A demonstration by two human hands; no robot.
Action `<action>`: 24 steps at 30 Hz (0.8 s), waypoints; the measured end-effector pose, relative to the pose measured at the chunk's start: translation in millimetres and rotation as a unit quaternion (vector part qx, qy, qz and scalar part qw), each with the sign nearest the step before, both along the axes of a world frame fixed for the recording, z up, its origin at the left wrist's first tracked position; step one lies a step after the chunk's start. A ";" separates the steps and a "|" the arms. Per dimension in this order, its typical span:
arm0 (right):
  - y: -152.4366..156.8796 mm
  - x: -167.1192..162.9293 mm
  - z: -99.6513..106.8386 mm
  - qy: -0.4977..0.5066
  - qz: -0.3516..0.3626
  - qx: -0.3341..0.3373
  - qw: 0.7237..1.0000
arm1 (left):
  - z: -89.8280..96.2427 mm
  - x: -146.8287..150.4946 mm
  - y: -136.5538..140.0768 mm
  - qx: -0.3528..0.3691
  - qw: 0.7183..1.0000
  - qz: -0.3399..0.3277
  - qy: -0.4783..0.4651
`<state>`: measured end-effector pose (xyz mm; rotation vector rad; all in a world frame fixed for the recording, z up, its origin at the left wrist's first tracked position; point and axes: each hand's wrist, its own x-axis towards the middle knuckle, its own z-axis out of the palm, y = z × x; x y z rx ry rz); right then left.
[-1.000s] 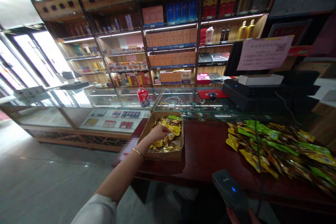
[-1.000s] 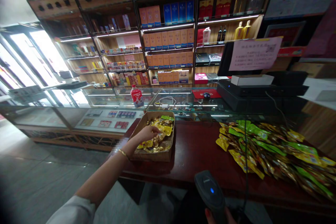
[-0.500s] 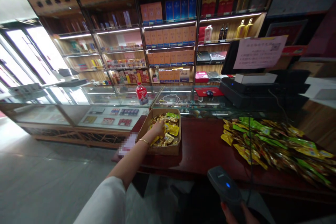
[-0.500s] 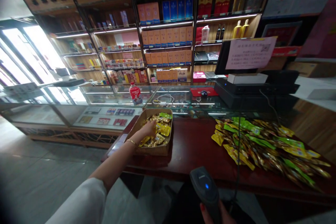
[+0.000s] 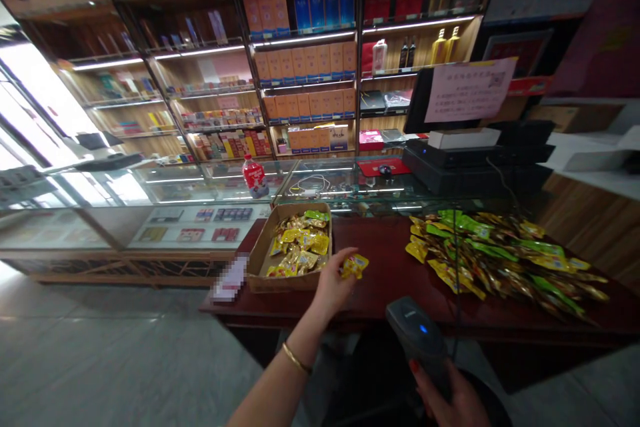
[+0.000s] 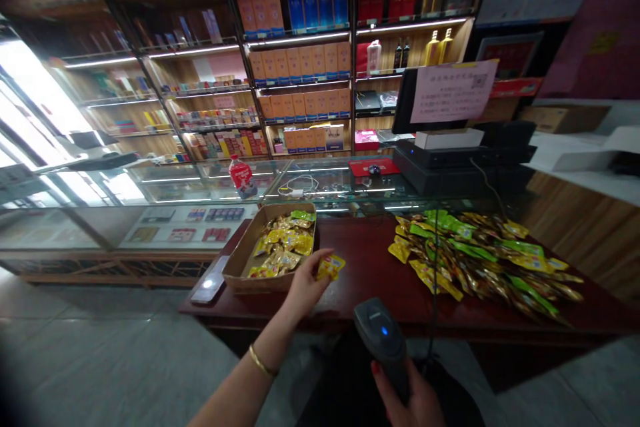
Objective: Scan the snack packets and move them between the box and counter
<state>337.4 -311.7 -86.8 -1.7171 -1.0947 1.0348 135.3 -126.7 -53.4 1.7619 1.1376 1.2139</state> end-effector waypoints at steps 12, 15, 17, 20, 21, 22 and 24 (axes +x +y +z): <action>3.4 2.6 -0.4 0.012 0.010 -0.001 1.000 | -82.8 31.2 13.1 -0.088 0.992 0.095 -0.005; 9.9 -1.9 -1.6 0.028 0.020 -0.002 0.999 | -88.5 26.6 11.9 -0.110 0.991 0.060 -0.049; 16.1 -7.4 -1.9 0.044 0.024 -0.003 0.999 | -91.3 26.3 10.3 -0.147 0.985 0.034 -0.083; 25.7 -16.1 -3.7 0.074 0.016 0.001 0.997 | -90.5 25.1 7.8 -0.171 0.977 0.021 -0.123; 28.6 -18.5 -4.7 0.084 0.014 0.000 0.996 | -88.8 23.9 6.7 -0.166 0.977 0.021 -0.129; 31.3 -20.6 -5.6 0.093 0.011 -0.001 0.996 | -86.5 22.3 5.4 -0.159 0.978 0.021 -0.132; 35.9 -23.7 -7.0 0.106 0.012 -0.001 0.994 | -81.2 18.7 2.5 -0.151 0.979 0.018 -0.132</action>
